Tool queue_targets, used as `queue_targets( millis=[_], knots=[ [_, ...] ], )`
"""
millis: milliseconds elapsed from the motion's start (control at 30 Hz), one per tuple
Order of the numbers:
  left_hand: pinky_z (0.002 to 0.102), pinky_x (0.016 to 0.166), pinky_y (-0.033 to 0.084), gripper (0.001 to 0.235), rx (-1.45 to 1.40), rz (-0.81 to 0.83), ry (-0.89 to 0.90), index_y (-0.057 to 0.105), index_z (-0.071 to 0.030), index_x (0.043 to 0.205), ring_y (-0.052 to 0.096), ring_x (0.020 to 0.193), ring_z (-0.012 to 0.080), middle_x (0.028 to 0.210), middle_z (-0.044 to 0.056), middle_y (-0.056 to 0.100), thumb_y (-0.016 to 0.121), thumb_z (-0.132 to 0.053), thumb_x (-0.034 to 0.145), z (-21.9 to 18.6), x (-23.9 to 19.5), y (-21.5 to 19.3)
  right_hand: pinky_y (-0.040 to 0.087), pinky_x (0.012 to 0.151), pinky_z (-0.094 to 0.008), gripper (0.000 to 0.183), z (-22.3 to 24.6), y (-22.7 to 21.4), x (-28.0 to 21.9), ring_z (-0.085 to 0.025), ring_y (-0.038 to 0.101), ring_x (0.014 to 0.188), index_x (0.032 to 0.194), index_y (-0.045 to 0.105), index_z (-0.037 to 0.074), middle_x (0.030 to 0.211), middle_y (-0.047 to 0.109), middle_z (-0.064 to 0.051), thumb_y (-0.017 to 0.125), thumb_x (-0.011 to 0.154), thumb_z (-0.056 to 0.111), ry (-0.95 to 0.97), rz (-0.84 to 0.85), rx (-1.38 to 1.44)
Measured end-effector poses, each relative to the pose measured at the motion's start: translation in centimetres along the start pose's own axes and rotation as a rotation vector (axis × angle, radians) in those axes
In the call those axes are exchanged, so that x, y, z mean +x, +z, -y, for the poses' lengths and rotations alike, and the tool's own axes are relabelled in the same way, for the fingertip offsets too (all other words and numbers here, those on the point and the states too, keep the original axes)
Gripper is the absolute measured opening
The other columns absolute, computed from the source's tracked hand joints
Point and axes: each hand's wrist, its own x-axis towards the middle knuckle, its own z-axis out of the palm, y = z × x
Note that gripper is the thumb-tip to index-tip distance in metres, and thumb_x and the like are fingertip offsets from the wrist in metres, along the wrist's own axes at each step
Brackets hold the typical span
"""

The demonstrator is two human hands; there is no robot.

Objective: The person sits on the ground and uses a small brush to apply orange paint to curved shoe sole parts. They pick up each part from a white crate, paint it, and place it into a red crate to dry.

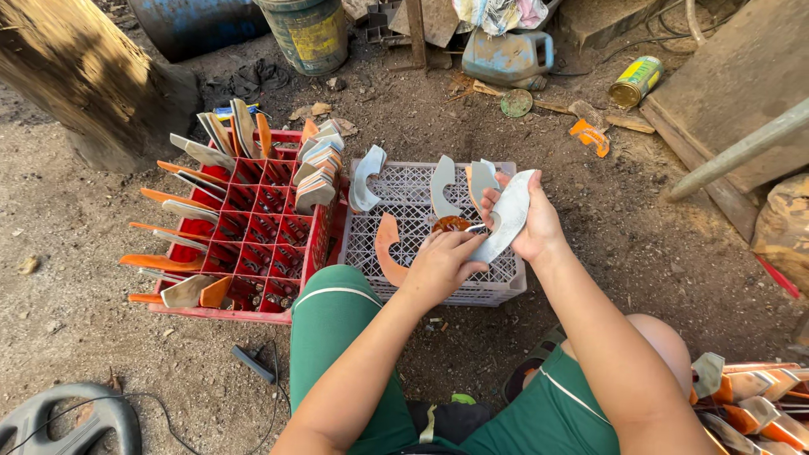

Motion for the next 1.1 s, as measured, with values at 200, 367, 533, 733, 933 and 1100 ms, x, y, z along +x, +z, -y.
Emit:
queue_targets(
  millis=[200,367,533,733,933,1100],
  knots=[
    [0.047,0.099,0.046,0.068,0.048,0.078,0.029,0.063,-0.011,0.136,0.061,0.116,0.0325,0.127,0.01,0.064,0.084,-0.039,0.078,-0.5,0.1,-0.2,0.058,0.086,-0.044,0.07,0.7,-1.4,-0.1,-0.029,0.066,0.1,0.131,0.055,0.005,0.11,0.065,-0.017,0.039,0.102,0.067,0.055,0.007,0.022],
    [0.047,0.097,0.047,0.068,0.042,0.126,0.032,0.064,-0.014,0.134,0.061,0.117,0.0307,0.127,0.008,0.065,0.085,-0.037,0.073,-0.6,0.0,-0.5,0.059,0.088,-0.045,0.061,1.7,-1.4,-0.6,-0.031,0.069,0.102,0.113,0.06,0.005,0.105,0.069,-0.016,0.043,0.105,0.062,0.087,-0.024,-0.002],
    [0.048,0.099,0.044,0.074,0.069,0.148,0.045,0.062,-0.015,0.135,0.059,0.123,0.0289,0.129,0.005,0.066,0.087,-0.033,0.069,-0.7,-0.2,-0.3,0.061,0.087,-0.046,0.051,1.8,-1.9,-0.7,-0.033,0.071,0.101,0.094,0.061,0.008,0.095,0.07,-0.014,0.049,0.105,0.056,0.101,-0.048,-0.05],
    [0.055,0.111,0.037,0.08,0.247,0.182,0.089,0.057,-0.017,0.14,0.056,0.133,0.0258,0.128,0.004,0.066,0.087,-0.03,0.067,-0.7,-0.3,0.1,0.061,0.08,-0.044,0.046,1.2,-3.6,0.3,-0.029,0.07,0.094,0.085,0.058,0.011,0.088,0.065,-0.008,0.054,0.107,0.052,0.111,-0.031,-0.082],
    [0.058,0.102,0.04,0.09,0.116,0.072,0.085,0.052,0.0,0.135,0.056,0.123,0.0381,0.121,0.021,0.062,0.088,-0.046,0.067,-0.9,-0.4,1.2,0.059,0.074,-0.039,0.046,-0.8,-4.2,1.4,-0.027,0.068,0.087,0.081,0.053,0.013,0.081,0.061,-0.005,0.056,0.108,0.05,0.09,-0.022,-0.098],
    [0.044,0.084,0.056,0.052,0.073,0.164,-0.161,0.061,-0.005,0.125,0.069,0.1,0.0338,0.109,0.015,0.069,0.08,-0.028,0.083,0.8,-0.5,2.0,0.058,0.088,-0.04,0.058,-1.0,-3.1,2.4,-0.027,0.073,0.097,0.107,0.07,0.01,0.101,0.077,-0.016,0.042,0.1,0.06,0.118,-0.136,-0.547]
  ],
)
